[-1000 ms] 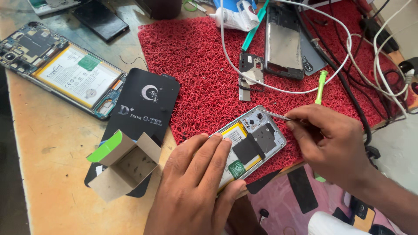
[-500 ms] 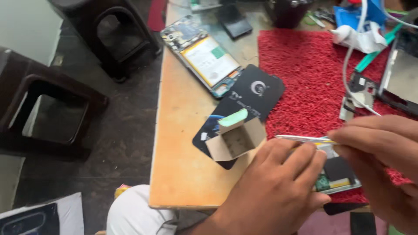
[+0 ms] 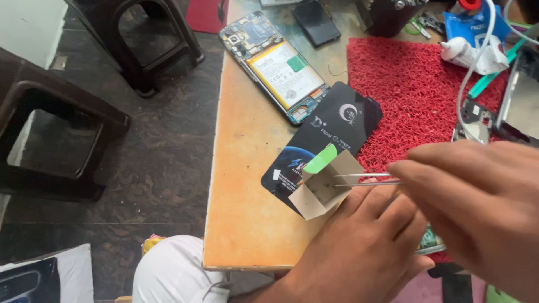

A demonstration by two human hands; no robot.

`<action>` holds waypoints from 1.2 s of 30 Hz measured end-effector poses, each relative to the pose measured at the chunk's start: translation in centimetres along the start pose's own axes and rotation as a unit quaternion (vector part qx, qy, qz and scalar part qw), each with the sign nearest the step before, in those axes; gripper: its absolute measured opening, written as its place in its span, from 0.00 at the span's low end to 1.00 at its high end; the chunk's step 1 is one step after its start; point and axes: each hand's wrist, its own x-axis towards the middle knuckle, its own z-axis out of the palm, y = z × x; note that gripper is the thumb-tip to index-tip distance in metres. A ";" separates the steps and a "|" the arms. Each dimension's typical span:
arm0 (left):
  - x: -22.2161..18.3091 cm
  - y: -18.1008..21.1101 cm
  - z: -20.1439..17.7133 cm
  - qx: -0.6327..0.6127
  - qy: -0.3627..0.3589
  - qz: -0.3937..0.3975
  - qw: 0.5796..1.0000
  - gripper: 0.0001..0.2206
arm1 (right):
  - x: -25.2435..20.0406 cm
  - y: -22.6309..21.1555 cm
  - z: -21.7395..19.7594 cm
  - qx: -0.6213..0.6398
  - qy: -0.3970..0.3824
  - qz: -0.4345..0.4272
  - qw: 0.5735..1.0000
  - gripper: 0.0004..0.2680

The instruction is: The person uses a green screwdriver and tweezers to remove screws and small internal components from a disassembled smartphone. The person carefully extracts parts from the device's chassis and places them into a small cardboard box on the workbench.

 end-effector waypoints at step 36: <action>1.3 -0.8 1.4 0.024 -0.034 -0.005 0.999 0.30 | -11.0 3.6 -0.1 0.060 0.035 0.422 0.904 0.08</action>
